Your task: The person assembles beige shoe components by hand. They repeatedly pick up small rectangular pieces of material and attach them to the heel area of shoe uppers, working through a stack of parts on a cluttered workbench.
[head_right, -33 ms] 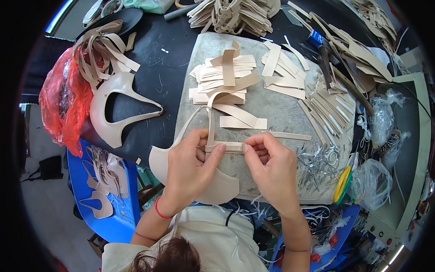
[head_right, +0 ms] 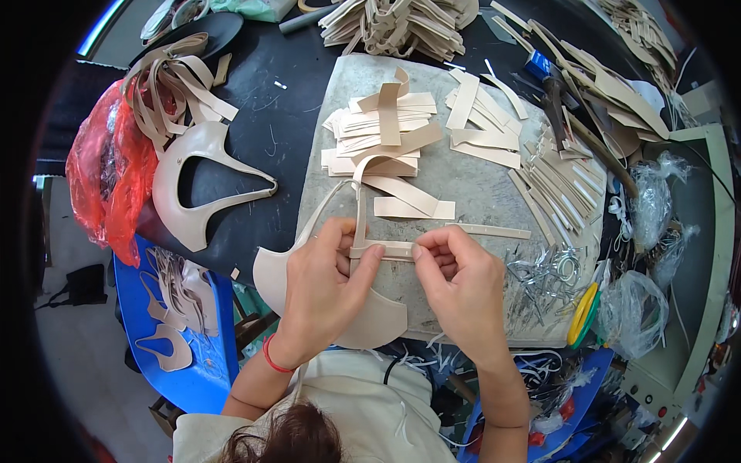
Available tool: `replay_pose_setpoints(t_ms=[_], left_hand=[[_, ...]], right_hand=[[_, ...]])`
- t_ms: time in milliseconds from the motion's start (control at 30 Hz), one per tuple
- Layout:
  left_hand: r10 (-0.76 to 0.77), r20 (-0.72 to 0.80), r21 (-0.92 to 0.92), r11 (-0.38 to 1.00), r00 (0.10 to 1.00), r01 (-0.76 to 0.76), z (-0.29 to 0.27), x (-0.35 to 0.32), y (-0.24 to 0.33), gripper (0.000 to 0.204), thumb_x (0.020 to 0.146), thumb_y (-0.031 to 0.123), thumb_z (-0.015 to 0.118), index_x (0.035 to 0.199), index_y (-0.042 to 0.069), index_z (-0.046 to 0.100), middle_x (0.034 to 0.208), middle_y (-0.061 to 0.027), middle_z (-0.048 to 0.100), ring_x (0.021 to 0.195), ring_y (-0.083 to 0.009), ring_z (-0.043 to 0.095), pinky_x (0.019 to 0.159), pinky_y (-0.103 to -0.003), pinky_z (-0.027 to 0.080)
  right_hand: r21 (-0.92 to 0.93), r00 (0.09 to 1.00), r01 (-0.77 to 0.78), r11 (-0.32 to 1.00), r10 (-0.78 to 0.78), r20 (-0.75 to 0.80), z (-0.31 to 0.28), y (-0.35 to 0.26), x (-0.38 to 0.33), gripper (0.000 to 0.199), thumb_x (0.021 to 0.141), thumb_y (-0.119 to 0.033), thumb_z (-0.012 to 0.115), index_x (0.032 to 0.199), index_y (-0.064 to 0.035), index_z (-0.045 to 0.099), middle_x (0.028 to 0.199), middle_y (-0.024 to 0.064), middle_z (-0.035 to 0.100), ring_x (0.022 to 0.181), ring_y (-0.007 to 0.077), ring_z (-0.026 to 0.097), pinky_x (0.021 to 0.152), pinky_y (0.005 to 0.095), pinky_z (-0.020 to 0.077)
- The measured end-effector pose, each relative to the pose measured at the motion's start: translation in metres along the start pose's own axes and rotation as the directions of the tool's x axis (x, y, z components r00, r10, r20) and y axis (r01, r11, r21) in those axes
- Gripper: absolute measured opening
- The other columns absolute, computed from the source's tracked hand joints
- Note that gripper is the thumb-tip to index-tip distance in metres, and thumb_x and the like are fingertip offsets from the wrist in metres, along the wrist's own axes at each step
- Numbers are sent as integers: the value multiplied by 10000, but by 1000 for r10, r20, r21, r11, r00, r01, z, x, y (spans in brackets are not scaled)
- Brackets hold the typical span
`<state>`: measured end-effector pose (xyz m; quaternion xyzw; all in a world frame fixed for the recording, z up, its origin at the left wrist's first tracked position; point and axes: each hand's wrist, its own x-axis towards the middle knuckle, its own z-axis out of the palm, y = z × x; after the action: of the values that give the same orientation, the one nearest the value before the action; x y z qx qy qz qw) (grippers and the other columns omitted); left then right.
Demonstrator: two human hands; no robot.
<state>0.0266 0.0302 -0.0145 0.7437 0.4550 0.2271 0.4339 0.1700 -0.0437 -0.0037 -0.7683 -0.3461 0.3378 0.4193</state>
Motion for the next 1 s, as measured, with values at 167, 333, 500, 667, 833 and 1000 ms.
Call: replay_pose_setpoints(t_ms=[167,333,500,667,833,1000], left_hand=[[79,-31,156,985,996,-73,6,4,3,224,803,108,684,938,-11,549,680,-163,595,520,-250,534,502,-358,421],[81,31,54,995,996,-83,-6,2,5,206,852,120,648,975,-23,565,678,-110,595,549,-164,549,505,-313,425],[106,105,-313,947,989,-68,-21,-26,-4,239,947,122,545,1104,-51,593,712,-46,583,654,-67,585,552,-227,460],[182,59,-278,947,982,-159,-36,-38,-2,253,932,142,574,1116,-23,628,782,-124,636,662,-177,607,534,-285,457],[380,-28,-56,923,924,-381,-45,-40,-8,276,901,103,609,1138,-39,620,839,-128,651,825,-169,618,571,-271,491],[49,104,-567,824,993,19,-49,-58,-4,237,811,7,695,1036,-51,644,849,-96,650,768,-138,643,651,-254,551]], right_hand=[[-306,992,93,947,-63,108,-8,-8,8,123,817,-65,669,821,17,578,625,64,590,518,147,558,524,285,459],[-248,980,197,948,-198,24,-36,-8,11,181,797,-106,703,915,-3,612,812,107,621,629,176,583,568,290,464],[-118,875,463,879,-432,216,-21,-23,-8,288,771,-113,722,1031,-18,641,902,96,638,798,213,608,690,318,485],[15,842,401,916,-375,388,-8,-32,-8,303,745,-144,750,998,-8,653,878,104,642,820,250,608,740,340,483],[17,800,434,901,-394,452,-3,-38,-13,175,763,-100,712,906,-15,657,827,95,637,774,236,589,704,340,469],[216,794,423,880,-475,379,12,-33,-26,84,776,-64,682,843,-27,648,791,80,629,722,222,566,664,334,452]])
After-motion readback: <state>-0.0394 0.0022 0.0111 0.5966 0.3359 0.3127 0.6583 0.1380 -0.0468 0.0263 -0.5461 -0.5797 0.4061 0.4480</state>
